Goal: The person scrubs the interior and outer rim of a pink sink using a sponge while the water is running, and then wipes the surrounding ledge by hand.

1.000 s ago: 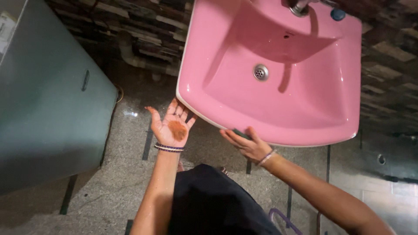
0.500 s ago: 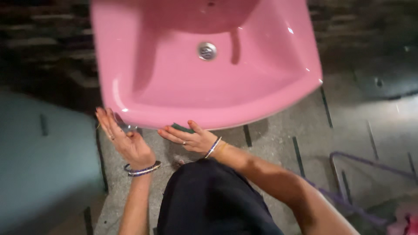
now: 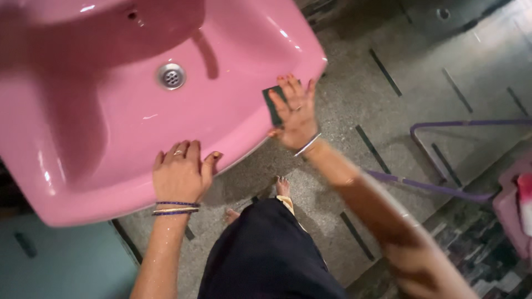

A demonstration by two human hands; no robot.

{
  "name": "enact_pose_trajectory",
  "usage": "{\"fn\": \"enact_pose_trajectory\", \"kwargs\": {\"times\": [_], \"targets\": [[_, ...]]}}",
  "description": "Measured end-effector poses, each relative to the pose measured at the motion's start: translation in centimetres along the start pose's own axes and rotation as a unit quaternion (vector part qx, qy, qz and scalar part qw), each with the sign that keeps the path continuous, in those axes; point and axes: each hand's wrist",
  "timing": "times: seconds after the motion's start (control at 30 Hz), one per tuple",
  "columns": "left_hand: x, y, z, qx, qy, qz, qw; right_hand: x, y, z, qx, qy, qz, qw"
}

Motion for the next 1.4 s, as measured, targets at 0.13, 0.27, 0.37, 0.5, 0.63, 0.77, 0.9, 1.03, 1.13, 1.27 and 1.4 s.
{"fn": "enact_pose_trajectory", "kwargs": {"times": [0.13, 0.27, 0.37, 0.5, 0.63, 0.77, 0.9, 1.03, 1.13, 1.27, 1.4], "targets": [[0.0, 0.2, 0.4, 0.008, 0.006, -0.011, 1.0, -1.8, -2.9, -7.7, -0.013, -0.095, 0.057, 0.994], [-0.5, -0.7, 0.3, 0.029, -0.003, 0.061, 0.998, -2.8, -4.4, -12.2, 0.065, -0.059, 0.048, 0.995], [-0.6, -1.1, 0.2, 0.024, -0.002, 0.084, 0.996, -2.7, -3.5, -9.5, 0.045, 0.029, -0.001, 0.999], [-0.8, -1.1, 0.3, 0.017, 0.004, 0.101, 0.995, -1.0, -1.1, -2.2, -0.001, -0.015, 0.043, 0.999], [-0.9, -0.7, 0.6, 0.024, 0.006, 0.103, 0.994, -0.5, 0.8, -1.2, -0.001, -0.074, 0.042, 0.996], [-0.6, -0.9, 0.7, 0.037, 0.016, 0.109, 0.993, 0.1, -1.5, -6.6, 0.02, -0.091, 0.061, 0.994], [-0.7, -1.0, 0.6, 0.046, 0.016, 0.11, 0.993, -0.9, -1.7, -9.0, 0.045, -0.028, 0.019, 0.998], [-0.5, -0.9, 0.6, 0.033, 0.017, 0.101, 0.994, 0.9, -2.6, -3.2, 0.022, -0.296, 0.142, 0.944], [-0.5, -0.9, 0.8, 0.047, 0.004, 0.121, 0.992, 3.4, -2.3, 5.0, 0.199, -0.466, 0.236, 0.829], [-0.5, -0.9, 1.1, 0.069, 0.014, 0.103, 0.992, 3.4, -1.4, 8.5, 0.38, -0.516, 0.312, 0.702], [-0.8, -1.3, 1.2, 0.091, 0.022, 0.098, 0.991, 3.2, -1.5, 1.1, 0.434, -0.618, 0.341, 0.56]]}}
Point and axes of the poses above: each hand's wrist, its own x-axis towards the middle knuckle, its own y-axis out of the back of the hand, z = x × y, and after that the axes turned 12 degrees about x, right-handed
